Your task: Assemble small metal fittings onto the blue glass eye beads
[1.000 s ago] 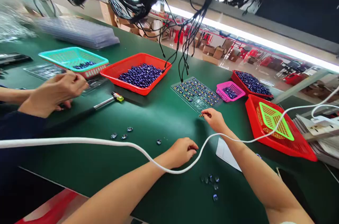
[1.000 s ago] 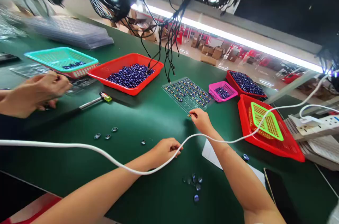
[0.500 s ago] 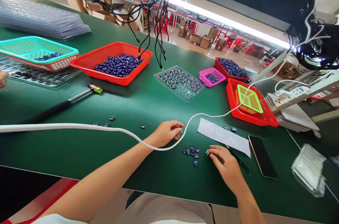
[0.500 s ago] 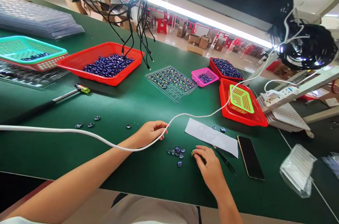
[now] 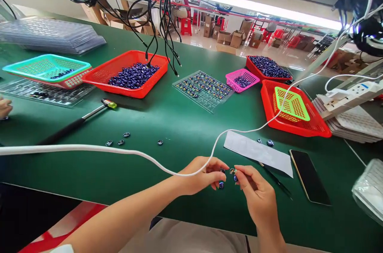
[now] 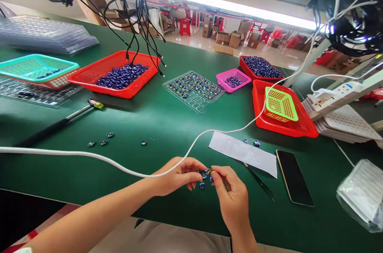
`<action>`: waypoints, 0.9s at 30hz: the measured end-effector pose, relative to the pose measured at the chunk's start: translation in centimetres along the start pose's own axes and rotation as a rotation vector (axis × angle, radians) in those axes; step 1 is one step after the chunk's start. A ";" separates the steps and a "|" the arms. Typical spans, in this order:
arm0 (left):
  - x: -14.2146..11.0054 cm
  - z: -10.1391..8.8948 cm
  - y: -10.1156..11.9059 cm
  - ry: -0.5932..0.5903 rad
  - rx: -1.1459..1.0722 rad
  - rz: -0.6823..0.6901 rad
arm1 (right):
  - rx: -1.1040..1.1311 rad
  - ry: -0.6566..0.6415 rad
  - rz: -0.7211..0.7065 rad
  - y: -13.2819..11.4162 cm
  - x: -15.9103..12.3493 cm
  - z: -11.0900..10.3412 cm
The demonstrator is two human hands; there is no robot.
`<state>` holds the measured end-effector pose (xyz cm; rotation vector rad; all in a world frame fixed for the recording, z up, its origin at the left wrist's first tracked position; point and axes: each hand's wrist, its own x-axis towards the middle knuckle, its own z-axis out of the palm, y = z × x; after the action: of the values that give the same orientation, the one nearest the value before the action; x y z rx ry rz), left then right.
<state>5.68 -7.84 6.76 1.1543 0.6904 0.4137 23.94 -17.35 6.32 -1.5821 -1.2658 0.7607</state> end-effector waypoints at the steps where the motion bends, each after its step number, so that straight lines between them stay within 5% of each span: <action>1: 0.2 0.2 -0.1 -0.021 -0.044 0.012 | 0.036 -0.014 -0.009 -0.2 0.0 0.5; 11: 1.0 -1.4 -1.1 -0.145 -0.286 -0.047 | 0.240 -0.180 -0.096 0.0 0.6 1.9; 17: 0.9 -1.6 -1.5 -0.177 -0.351 -0.080 | 0.126 -0.242 -0.270 0.0 0.6 1.9; 22: 0.9 -1.9 -1.4 -0.174 -0.380 -0.107 | -0.129 -0.104 -0.534 0.1 0.5 2.1; 27: 0.9 -1.9 -1.3 -0.150 -0.415 -0.139 | -0.204 -0.062 -0.588 0.2 0.4 2.0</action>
<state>5.00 -6.47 4.81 0.7317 0.5189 0.3287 22.40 -16.40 5.46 -1.2384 -1.7840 0.3136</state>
